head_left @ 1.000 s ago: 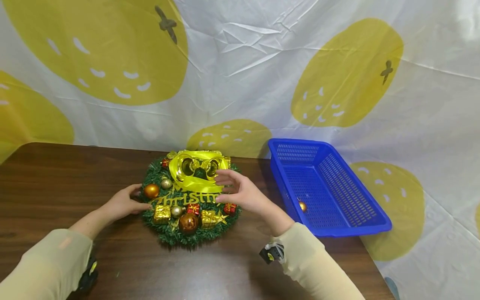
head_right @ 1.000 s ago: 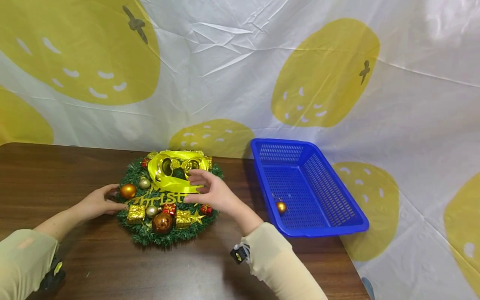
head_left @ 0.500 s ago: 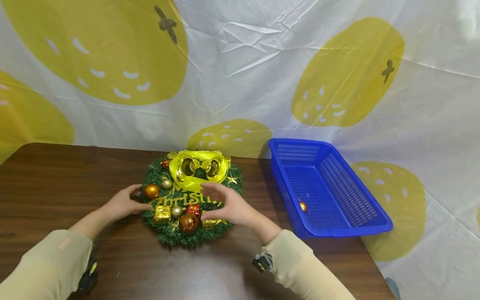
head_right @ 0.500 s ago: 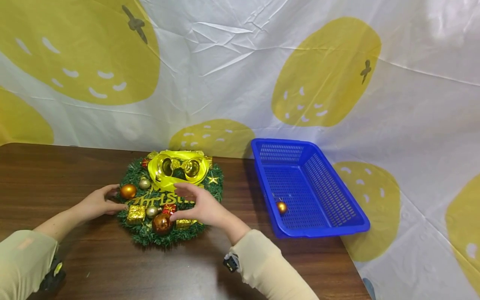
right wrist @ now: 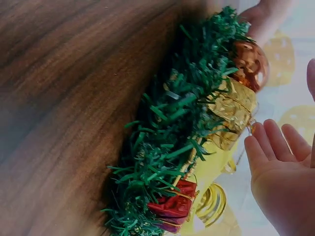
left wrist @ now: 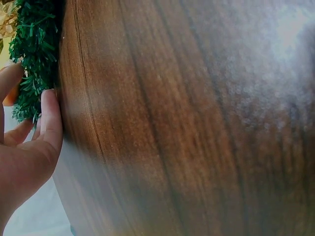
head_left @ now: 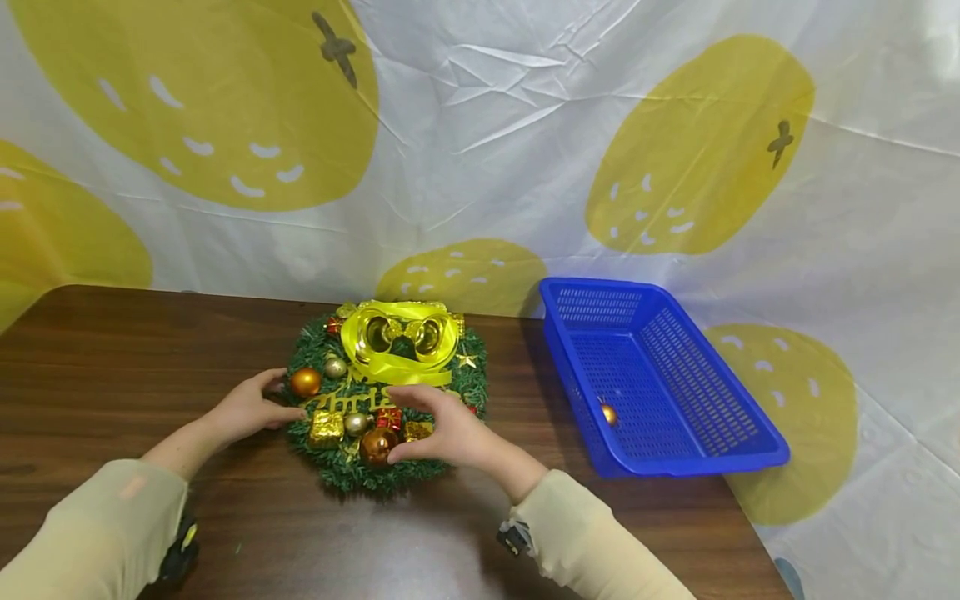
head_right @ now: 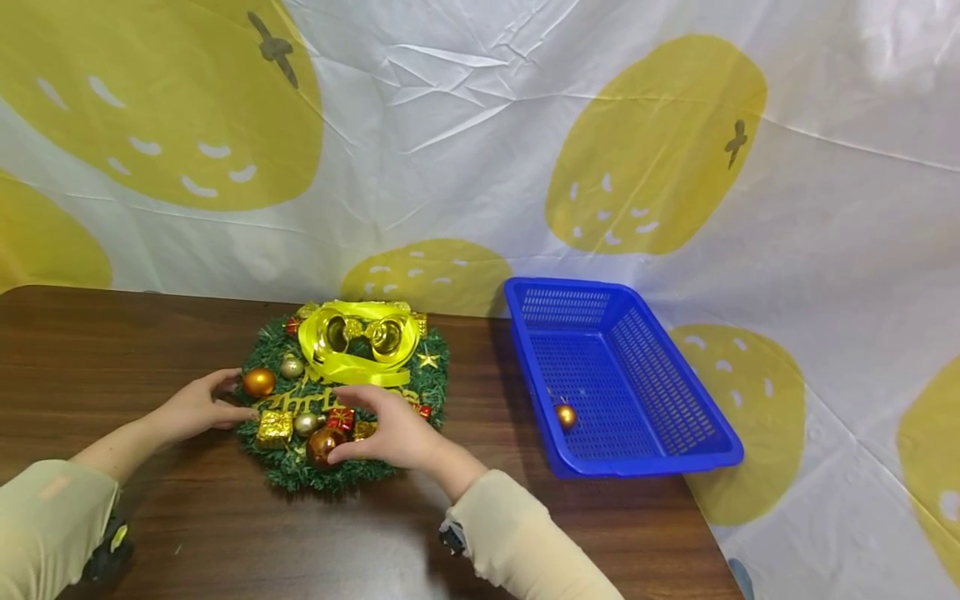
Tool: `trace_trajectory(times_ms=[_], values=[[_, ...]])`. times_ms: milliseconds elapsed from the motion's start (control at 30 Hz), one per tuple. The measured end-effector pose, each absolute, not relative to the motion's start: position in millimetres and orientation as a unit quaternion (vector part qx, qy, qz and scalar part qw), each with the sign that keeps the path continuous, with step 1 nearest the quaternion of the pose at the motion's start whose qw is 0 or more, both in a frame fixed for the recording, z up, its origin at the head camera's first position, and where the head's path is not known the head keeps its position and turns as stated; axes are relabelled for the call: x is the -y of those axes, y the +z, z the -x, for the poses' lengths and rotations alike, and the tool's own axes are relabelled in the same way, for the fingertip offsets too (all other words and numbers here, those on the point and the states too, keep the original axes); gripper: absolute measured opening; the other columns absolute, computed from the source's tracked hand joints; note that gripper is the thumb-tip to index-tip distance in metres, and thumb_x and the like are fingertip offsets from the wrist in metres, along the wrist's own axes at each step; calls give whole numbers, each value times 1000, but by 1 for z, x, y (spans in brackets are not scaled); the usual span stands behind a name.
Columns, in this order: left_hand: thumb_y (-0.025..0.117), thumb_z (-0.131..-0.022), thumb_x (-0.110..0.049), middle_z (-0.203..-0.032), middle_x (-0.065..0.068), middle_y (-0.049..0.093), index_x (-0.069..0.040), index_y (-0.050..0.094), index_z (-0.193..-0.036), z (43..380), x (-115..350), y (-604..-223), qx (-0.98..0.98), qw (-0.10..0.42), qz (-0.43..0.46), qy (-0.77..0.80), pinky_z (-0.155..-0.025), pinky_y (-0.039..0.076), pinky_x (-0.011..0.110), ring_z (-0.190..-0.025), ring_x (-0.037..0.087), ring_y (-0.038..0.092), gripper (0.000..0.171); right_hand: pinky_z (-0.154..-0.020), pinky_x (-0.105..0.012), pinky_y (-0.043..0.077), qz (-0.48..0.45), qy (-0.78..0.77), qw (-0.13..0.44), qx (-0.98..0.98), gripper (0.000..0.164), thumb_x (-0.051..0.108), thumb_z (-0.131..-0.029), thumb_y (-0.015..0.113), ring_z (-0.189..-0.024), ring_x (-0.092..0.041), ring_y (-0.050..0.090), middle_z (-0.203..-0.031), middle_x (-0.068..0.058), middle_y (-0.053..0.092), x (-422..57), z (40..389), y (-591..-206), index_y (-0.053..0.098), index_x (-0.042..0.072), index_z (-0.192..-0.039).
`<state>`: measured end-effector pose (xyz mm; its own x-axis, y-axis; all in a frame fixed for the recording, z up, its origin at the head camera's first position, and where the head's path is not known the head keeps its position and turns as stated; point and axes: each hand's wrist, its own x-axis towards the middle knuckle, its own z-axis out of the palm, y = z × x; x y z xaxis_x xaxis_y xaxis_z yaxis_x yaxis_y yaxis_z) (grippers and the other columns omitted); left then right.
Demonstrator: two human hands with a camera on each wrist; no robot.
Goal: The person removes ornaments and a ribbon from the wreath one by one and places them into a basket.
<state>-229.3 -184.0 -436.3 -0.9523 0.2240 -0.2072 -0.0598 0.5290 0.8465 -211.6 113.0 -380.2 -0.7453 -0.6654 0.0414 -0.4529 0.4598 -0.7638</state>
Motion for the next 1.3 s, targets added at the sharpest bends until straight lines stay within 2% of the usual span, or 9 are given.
trace_trajectory(times_ms=[333,567,767,967,1133,1300], values=[[69,-85,-23,-136,44,25,17,9,-143,228,182,-433,-862,150,-47,482,-79,57,36,-99,35,62,93,-106,-30,41,376,-303,73,-873,72,25,-72,81,-121,-21,52,-133,-8,55,-110,209,-389,50,5,-134],[69,-85,-24,-137,44,25,16,8,-143,227,183,-432,-861,151,-46,483,-79,57,36,-100,36,61,94,-106,-29,40,414,-226,52,-880,68,28,-75,78,-121,-20,51,-131,-7,56,-106,207,-391,51,8,-134],[69,-85,-23,-137,44,24,16,8,-143,228,183,-433,-862,152,-45,482,-79,57,36,-101,36,61,94,-106,-26,40,432,-175,45,-884,66,31,-76,77,-120,-18,51,-129,-5,57,-103,205,-392,52,8,-133],[69,-85,-22,-137,44,25,17,8,-143,228,183,-434,-862,150,-48,481,-78,57,36,-99,34,62,92,-103,-24,43,441,-147,41,-885,57,27,-80,75,-116,-18,53,-126,-7,57,-102,204,-394,55,8,-130],[68,-86,-21,-135,44,27,18,9,-142,229,183,-435,-865,147,-49,477,-78,57,36,-96,31,63,90,-102,-23,43,436,-139,36,-889,54,27,-80,74,-114,-17,54,-123,-6,58,-101,204,-394,57,9,-127],[68,-86,-20,-135,44,27,19,10,-142,228,183,-433,-866,147,-49,476,-78,57,36,-97,33,63,90,-101,-23,44,427,-161,37,-889,51,26,-79,75,-112,-17,55,-121,-6,59,-100,205,-394,58,8,-124]])
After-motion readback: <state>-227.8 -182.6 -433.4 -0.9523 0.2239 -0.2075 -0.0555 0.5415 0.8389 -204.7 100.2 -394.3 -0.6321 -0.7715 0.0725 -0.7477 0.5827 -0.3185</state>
